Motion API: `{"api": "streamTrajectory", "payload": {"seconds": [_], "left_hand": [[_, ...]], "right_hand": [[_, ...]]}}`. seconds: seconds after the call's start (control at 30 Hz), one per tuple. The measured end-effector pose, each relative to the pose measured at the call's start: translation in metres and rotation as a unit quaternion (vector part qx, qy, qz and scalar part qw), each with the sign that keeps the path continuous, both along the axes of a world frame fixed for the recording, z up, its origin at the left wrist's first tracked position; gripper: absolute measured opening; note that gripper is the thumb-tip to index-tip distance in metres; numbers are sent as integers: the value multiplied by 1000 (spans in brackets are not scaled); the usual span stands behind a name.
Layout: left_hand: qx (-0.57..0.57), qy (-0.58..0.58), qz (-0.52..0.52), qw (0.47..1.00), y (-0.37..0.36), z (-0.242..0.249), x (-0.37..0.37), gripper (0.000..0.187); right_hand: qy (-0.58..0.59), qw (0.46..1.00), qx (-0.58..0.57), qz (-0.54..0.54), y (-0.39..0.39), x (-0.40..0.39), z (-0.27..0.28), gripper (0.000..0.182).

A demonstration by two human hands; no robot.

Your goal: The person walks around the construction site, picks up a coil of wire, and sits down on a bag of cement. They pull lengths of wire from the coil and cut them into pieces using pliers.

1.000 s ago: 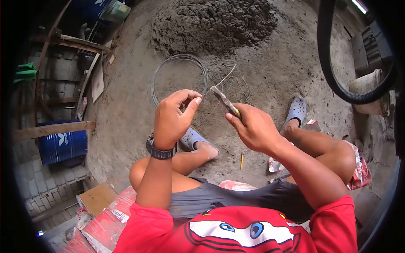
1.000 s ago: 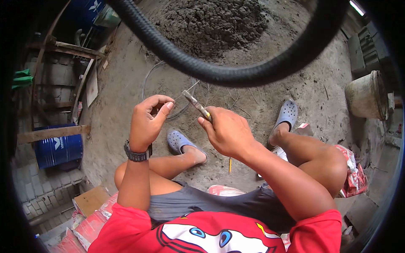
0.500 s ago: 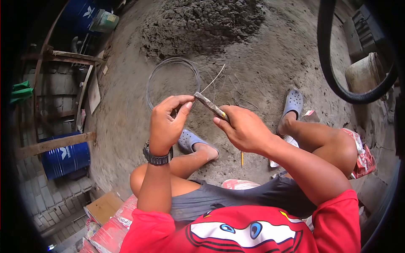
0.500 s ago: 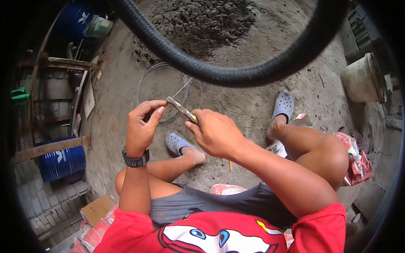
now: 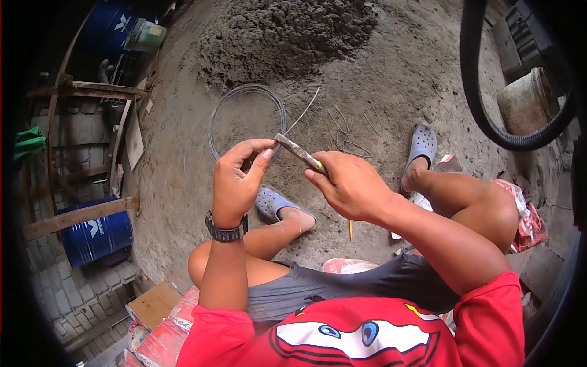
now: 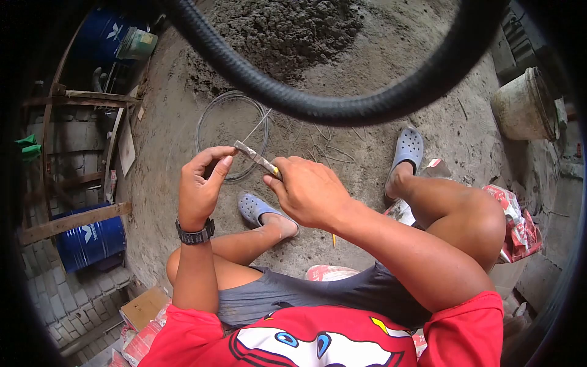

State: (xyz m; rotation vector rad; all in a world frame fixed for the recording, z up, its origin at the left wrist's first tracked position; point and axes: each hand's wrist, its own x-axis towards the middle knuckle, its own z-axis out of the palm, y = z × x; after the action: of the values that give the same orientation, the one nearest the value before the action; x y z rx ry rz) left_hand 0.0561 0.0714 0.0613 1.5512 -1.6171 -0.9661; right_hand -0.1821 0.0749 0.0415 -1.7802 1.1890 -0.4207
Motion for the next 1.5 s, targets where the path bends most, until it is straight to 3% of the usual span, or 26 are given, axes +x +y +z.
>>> {"api": "streamTrajectory", "payload": {"seconds": [0.43, 0.5, 0.53, 0.57, 0.6, 0.63, 0.67, 0.7, 0.73, 0.77, 0.8, 0.87, 0.9, 0.93, 1.0, 1.17, 1.27, 1.5], "left_hand": [[12, 1, 3, 1000, 0, 3, 0, 14], [16, 51, 21, 998, -1, 3, 2, 13], [15, 51, 23, 998, 0, 6, 4, 13], [44, 116, 17, 992, 0, 10, 7, 13], [73, 181, 11, 981, 0, 13, 9, 14], [71, 181, 13, 981, 1, 12, 10, 14], [103, 279, -12, 955, 2, 9, 10, 15], [132, 373, -38, 918, 4, 8, 10, 17], [129, 373, -36, 918, 4, 8, 9, 17], [124, 369, -34, 920, 4, 9, 8, 17], [120, 365, -33, 923, 4, 9, 7, 16], [112, 320, -15, 941, 3, 4, 7, 16], [104, 273, 4, 956, 3, 3, 7, 15], [103, 272, 6, 957, 4, 3, 6, 15], [69, 165, 3, 984, 5, 7, 2, 16], [17, 21, -2, 1000, 3, 20, 23, 15], [-30, -54, -12, 998, 2, 32, 26, 14], [-69, -100, -27, 992, 4, 23, 9, 8]], "right_hand": [[-13, 1000, 4, 12, -4, -3, 4, 36], [-47, 986, 155, 31, -12, -5, 16, 41], [-47, 986, 154, 32, -11, -5, 14, 41], [-198, 924, 326, 36, -9, -7, 8, 43], [-337, 810, 479, 38, -6, -7, 1, 46], [-425, 727, 537, 51, 0, -5, -5, 47], [-423, 728, 537, 54, 4, -5, -7, 47], [-472, 661, 577, 84, 6, -6, -9, 47], [-515, 589, 612, 112, 6, -7, -11, 47], [-524, 580, 610, 130, 2, -7, -10, 47], [-523, 581, 610, 132, -2, -7, -6, 47], [-395, 751, 522, 88, -12, -5, 9, 50], [-346, 808, 474, 52, -12, 1, 14, 51], [-345, 808, 474, 55, -13, 1, 12, 51], [-235, 917, 319, 46, -16, -2, 1, 49], [-314, 858, 392, -105, -33, -17, -1, 46], [-289, 872, 351, -179, -41, -23, -2, 48], [-149, 956, 241, -80, -25, -9, -24, 45]]}}
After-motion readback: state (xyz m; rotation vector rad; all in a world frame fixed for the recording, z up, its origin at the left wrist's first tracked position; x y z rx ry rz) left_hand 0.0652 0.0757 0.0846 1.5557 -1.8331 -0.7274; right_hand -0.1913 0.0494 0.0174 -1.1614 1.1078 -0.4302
